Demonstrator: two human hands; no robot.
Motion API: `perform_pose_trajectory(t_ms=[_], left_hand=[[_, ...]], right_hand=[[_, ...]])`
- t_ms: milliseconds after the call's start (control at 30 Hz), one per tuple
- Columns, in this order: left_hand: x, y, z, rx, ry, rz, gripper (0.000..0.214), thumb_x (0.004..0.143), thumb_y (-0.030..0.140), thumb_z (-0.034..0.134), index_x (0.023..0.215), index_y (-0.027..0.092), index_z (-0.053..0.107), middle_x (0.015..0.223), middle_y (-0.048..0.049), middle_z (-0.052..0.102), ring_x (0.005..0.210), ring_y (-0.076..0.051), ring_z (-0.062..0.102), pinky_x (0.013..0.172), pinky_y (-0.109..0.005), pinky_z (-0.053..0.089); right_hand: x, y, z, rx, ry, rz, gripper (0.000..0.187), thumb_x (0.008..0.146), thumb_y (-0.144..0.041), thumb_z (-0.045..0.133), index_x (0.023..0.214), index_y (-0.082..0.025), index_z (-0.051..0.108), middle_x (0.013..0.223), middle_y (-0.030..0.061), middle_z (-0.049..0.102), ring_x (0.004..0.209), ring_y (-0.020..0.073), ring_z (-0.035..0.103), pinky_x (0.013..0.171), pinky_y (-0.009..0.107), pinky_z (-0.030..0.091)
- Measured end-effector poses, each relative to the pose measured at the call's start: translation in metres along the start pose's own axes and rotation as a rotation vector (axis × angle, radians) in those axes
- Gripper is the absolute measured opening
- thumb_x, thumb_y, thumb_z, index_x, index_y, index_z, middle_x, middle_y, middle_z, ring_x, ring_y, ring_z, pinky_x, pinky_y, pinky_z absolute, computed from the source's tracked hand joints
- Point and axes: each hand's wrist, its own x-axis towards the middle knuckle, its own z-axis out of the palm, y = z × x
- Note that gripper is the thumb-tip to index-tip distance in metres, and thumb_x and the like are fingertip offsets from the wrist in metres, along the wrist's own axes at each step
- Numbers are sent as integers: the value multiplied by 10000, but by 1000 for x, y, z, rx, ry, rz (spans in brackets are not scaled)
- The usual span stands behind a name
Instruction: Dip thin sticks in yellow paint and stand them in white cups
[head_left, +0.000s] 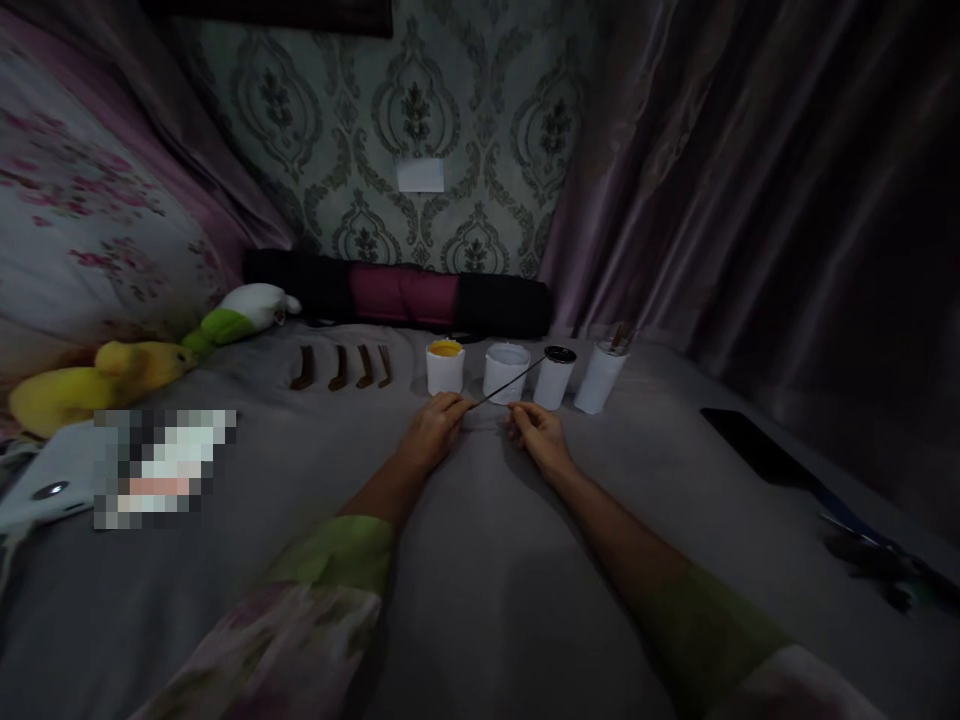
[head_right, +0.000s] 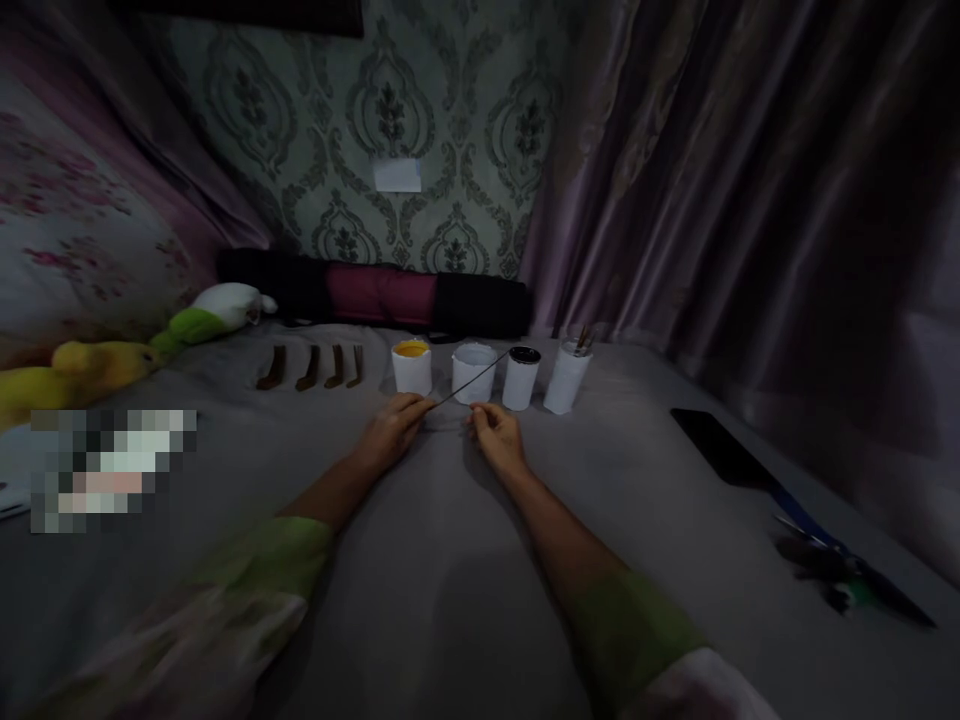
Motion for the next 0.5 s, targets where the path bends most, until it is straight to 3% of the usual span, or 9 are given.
perform_pose_trajectory(t_ms=[500], left_hand=[[1,4,0,93,-51,43,318,824,146,401,1100,188,551,968,-84,550,911,-182,479,813,-321,412]], right_hand=[[-1,-6,5,122,-30,46,394,618,-409,647,905,-152,565,744,19,601,535,76,510,380,166,361]])
